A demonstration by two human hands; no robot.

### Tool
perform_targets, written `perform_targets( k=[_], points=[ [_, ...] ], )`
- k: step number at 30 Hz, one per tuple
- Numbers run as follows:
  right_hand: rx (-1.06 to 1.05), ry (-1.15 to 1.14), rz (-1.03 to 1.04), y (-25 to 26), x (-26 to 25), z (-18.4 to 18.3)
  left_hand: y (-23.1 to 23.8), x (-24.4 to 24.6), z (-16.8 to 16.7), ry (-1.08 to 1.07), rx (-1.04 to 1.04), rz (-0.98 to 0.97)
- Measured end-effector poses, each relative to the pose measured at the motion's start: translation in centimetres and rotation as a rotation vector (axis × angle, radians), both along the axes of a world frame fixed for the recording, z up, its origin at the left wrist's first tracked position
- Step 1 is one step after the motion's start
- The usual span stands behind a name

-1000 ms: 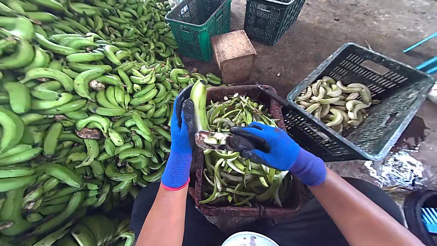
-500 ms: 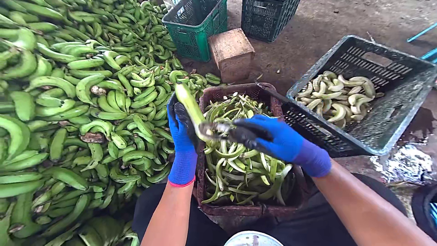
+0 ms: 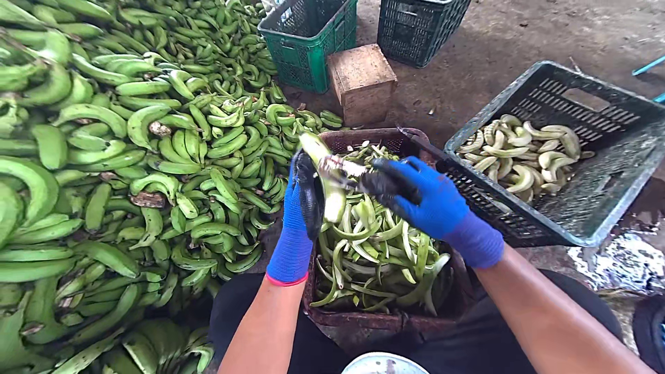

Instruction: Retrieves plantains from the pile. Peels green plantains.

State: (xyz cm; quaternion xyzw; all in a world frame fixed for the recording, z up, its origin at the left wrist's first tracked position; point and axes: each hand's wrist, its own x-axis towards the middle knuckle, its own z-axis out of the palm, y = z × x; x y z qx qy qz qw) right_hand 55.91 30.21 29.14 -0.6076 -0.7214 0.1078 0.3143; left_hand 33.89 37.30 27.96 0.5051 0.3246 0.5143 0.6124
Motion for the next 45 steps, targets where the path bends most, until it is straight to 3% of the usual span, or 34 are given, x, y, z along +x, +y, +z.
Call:
perform_targets(
  k=[2,5,9,13,17,19,21,27,29,33,36,40,42,45],
  points=[
    [0.030,-0.004,0.092,-0.5,-0.9,-0.6,0.2,0.3,-0.2,-0.045,0.105,0.165],
    [0.087,-0.047,0.127,-0.5,-1.5,-0.9,0.2,0.9,0.3,0.067,0.129,0.406],
    [0.119,-0.103,0.127,0.1,-1.0,-0.3,-0.2,1.4,0.8,0.010,0.151,0.389],
    [0.100,-0.097,0.121,1.7,0.6,0.6,-0.9,0.4,1.5,-0.063,0.068,0.069],
    [0.073,-0.050,0.046,3.5,3.4,1.9,-1.5,-0.9,2.9,0.274,-0.102,-0.427],
    [0.042,-0.020,0.007,3.8,3.4,1.9,-1.6,-0.4,3.0,0.443,-0.070,-0.484],
    [0.033,-0.004,-0.021,3.3,2.6,1.4,-1.1,-0.1,2.0,0.427,-0.064,-0.347],
    [0.106,-0.003,0.110,0.7,-1.8,-1.6,0.1,0.6,-0.1,-0.010,0.015,0.344],
    [0.115,-0.015,0.095,0.9,-1.8,-1.5,-0.1,1.0,0.5,-0.057,0.026,0.376],
    [0.072,0.024,0.049,2.2,0.8,0.3,-1.0,0.4,1.8,-0.002,0.015,0.093],
    [-0.027,0.098,0.111,3.3,3.1,0.5,-0.9,-0.8,2.3,0.207,-0.035,-0.297],
    [-0.156,0.153,0.102,4.2,3.5,0.1,-1.2,-0.1,2.7,0.573,0.020,-0.657],
    [-0.183,0.171,0.071,4.3,3.0,-0.2,-1.1,0.5,1.7,0.564,-0.045,-0.640],
    [-0.122,0.139,0.032,2.9,1.1,-0.6,-0.4,0.5,0.3,0.343,-0.196,-0.277]
  ],
)
